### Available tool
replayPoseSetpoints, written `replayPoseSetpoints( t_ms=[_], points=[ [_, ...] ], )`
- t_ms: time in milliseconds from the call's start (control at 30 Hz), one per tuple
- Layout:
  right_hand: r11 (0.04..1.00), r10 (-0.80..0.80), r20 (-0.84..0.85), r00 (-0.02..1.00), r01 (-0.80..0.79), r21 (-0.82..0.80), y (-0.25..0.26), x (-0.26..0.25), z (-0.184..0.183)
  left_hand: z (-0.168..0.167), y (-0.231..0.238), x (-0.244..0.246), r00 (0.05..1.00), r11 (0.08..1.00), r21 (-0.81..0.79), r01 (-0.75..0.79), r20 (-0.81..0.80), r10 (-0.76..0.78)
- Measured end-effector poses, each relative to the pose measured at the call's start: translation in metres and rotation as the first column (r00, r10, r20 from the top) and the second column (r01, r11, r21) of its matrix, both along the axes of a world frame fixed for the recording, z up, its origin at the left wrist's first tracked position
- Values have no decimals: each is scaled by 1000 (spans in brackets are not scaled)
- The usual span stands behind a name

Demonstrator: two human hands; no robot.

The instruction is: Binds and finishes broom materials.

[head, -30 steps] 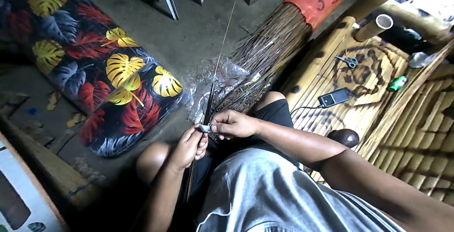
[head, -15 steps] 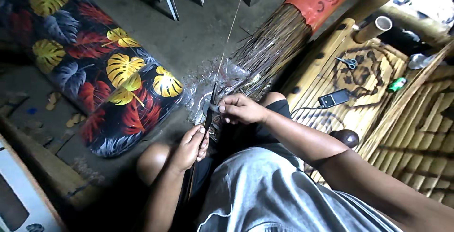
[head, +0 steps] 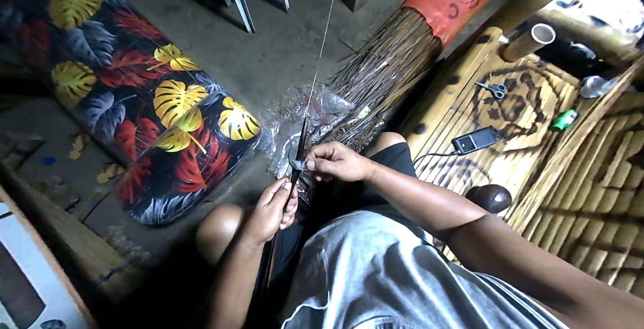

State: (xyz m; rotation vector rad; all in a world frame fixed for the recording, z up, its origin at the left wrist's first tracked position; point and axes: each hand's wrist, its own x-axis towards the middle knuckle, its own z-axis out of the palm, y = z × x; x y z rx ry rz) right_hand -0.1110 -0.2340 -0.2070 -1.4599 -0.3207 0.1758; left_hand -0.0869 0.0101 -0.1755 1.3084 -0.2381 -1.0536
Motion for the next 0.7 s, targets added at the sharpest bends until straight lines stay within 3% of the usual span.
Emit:
replayPoseSetpoints(
  t_ms=[333, 500, 700],
  points=[
    [982, -162, 147, 976, 174, -70, -24, 18, 1, 1, 1, -1, 1000, 1000, 4, 20, -4, -20],
    [945, -326, 2, 946, 326, -13, -43, 26, 5, 0, 2, -2, 1000, 999, -10, 31, -5, -31],
    [990, -138, -122, 983, 141, 16, -26, 9, 13, -1, 0, 0, 999, 999, -10, 33, -34, -33]
  ],
)
